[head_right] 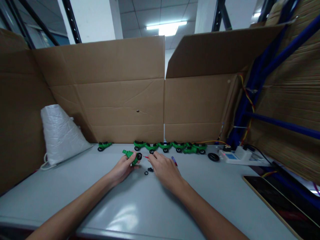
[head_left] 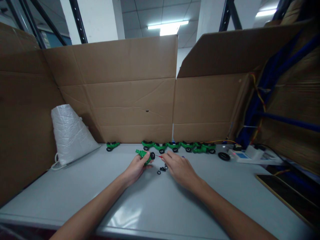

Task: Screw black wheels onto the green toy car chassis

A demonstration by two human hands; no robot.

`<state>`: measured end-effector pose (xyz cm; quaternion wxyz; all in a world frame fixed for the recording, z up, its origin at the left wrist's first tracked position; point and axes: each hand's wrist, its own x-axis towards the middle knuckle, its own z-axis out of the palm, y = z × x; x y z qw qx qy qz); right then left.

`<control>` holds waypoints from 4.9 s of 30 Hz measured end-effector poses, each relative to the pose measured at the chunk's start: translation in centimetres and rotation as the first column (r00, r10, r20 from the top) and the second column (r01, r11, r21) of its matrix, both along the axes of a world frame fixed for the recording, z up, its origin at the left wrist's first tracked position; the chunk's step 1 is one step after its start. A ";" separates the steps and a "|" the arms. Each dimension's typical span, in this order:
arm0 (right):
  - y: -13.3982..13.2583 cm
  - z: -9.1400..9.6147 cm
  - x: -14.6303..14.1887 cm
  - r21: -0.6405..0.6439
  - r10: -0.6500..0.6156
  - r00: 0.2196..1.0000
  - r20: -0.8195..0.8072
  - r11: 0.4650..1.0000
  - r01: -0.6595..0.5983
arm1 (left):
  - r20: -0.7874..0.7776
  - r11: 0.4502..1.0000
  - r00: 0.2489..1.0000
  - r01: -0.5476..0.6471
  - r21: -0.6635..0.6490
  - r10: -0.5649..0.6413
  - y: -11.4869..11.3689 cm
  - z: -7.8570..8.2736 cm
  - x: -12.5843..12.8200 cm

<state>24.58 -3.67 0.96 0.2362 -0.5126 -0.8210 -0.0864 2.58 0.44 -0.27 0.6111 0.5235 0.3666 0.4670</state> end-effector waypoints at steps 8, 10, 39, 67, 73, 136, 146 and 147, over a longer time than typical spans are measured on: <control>-0.5 0.5 -0.3 0.005 0.013 0.999 -0.051 1.000 -0.013 | -0.037 0.995 0.996 0.079 0.062 -0.077 -0.1 -0.5 0.2; -0.5 0.5 -0.2 0.002 0.014 0.998 -0.054 1.000 -0.014 | -0.091 0.991 0.994 0.077 0.106 -0.068 0.0 -0.6 0.0; 0.3 -0.3 0.6 -0.081 0.175 0.982 0.066 0.982 -0.169 | -0.490 0.930 0.870 0.216 0.297 -0.046 -0.9 1.0 -0.1; -0.5 -0.4 -0.2 -0.163 0.183 0.963 0.200 0.975 -0.151 | -0.658 0.854 0.734 0.225 0.470 0.169 -1.1 0.0 0.0; -0.7 -0.4 -0.7 -0.185 0.187 0.960 0.206 0.971 -0.150 | -0.718 0.766 0.587 0.240 0.596 0.374 -1.3 -0.2 -0.1; 0.6 -0.9 -0.8 -0.155 0.101 0.847 -0.521 0.965 -0.210 | -0.228 0.966 0.969 0.145 0.214 -0.094 -0.5 -0.2 0.4; -0.1 -0.7 -1.1 -0.104 0.182 0.793 -0.582 0.950 -0.294 | -0.268 0.962 0.958 0.168 0.214 -0.107 -0.8 0.1 0.4; -0.3 -0.7 -1.2 -0.098 0.184 0.802 -0.568 0.953 -0.288 | -0.266 0.966 0.958 0.162 0.203 -0.105 -0.8 0.1 0.4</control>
